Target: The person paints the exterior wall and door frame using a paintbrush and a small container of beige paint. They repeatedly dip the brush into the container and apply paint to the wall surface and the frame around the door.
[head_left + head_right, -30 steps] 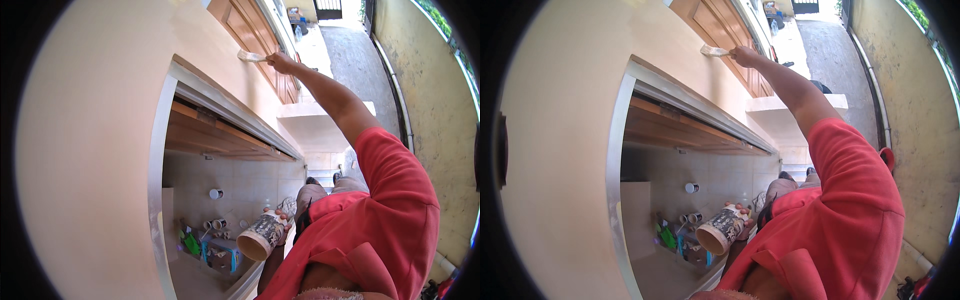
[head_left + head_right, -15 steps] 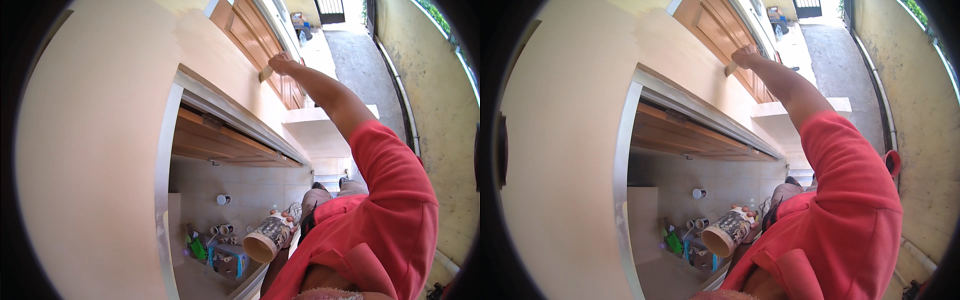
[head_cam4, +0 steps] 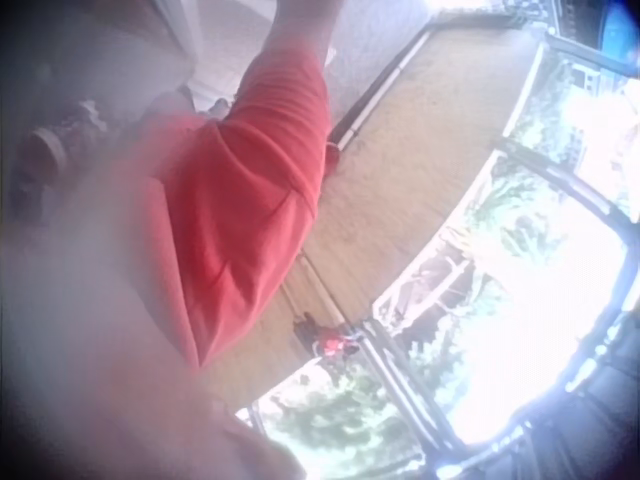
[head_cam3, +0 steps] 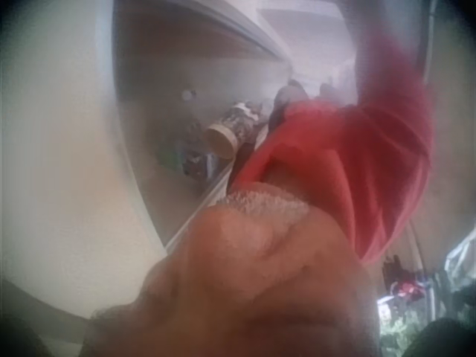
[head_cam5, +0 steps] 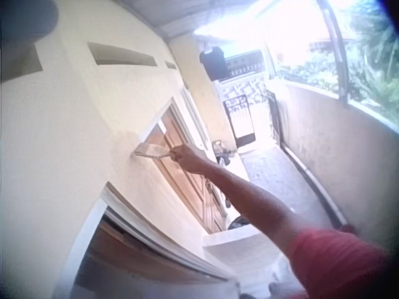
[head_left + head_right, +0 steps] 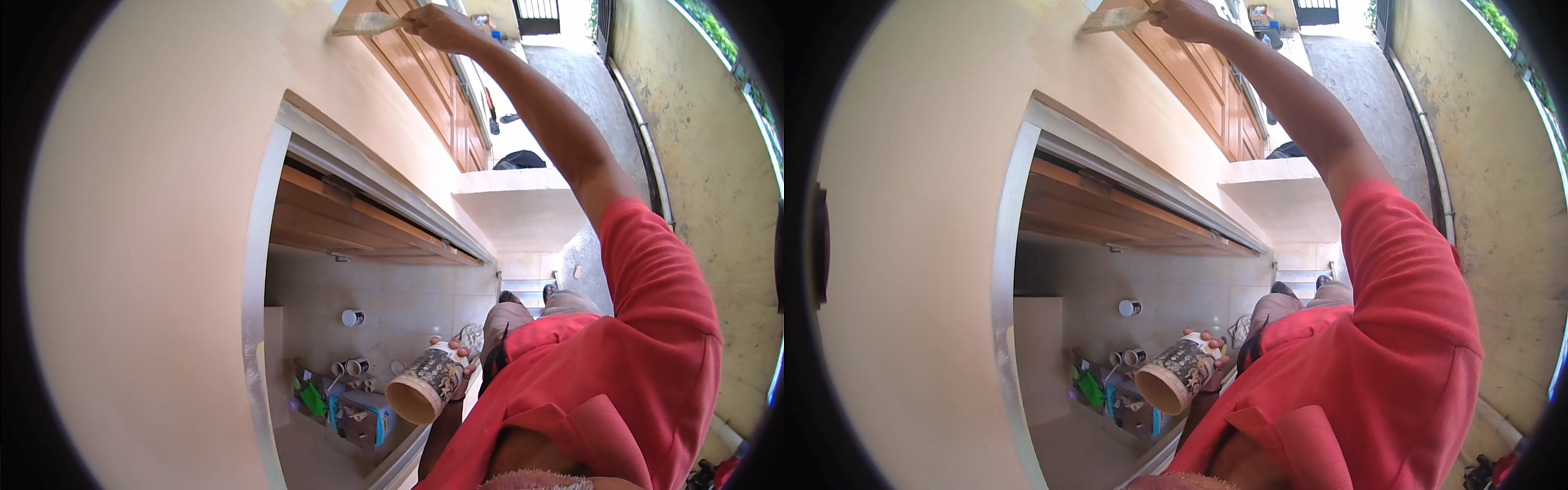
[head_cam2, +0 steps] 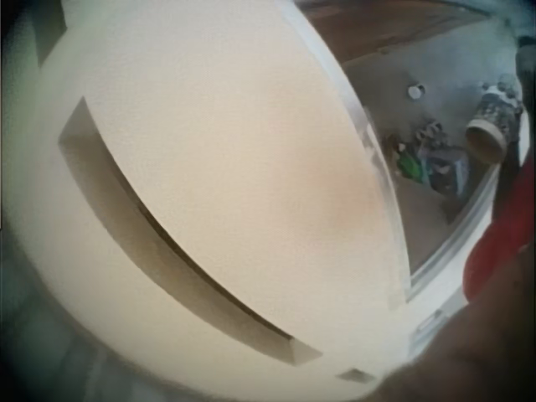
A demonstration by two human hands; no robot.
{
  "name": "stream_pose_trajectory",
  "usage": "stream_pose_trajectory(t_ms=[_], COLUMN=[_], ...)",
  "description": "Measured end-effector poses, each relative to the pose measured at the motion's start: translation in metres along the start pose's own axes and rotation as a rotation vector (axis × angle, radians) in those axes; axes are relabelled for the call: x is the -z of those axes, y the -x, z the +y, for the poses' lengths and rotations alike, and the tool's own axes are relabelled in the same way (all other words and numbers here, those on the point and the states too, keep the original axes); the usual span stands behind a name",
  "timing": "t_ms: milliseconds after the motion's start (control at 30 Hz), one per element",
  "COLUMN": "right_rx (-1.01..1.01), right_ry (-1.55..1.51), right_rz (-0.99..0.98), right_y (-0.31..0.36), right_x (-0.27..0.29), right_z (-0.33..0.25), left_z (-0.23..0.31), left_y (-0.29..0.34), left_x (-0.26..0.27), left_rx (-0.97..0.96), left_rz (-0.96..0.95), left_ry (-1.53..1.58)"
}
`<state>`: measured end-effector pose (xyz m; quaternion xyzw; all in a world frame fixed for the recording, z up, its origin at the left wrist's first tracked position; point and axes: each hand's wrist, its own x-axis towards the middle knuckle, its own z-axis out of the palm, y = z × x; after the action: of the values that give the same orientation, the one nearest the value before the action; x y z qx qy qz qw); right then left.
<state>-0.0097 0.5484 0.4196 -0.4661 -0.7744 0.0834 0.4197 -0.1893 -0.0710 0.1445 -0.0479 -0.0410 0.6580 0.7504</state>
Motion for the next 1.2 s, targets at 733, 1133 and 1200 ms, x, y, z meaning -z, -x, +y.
stream_pose_trajectory(t_ms=[733,1133,1200], right_rx=[0.047,-0.236,-0.230], right_ry=[0.378,-0.306,-0.260], right_rz=[-0.447,-0.219,-0.284], right_y=[0.033,0.069,0.102], right_x=[-0.067,-0.080,-0.127], right_z=[0.008,0.041,0.063], left_z=[-0.002,-0.004,-0.005], left_y=[-0.010,-0.011,-0.013], left_x=[-0.010,-0.021,-0.017], left_rx=[0.031,0.059,0.059], left_rz=[-0.014,0.027,-0.002], left_ry=[-0.053,-0.039,-0.025])
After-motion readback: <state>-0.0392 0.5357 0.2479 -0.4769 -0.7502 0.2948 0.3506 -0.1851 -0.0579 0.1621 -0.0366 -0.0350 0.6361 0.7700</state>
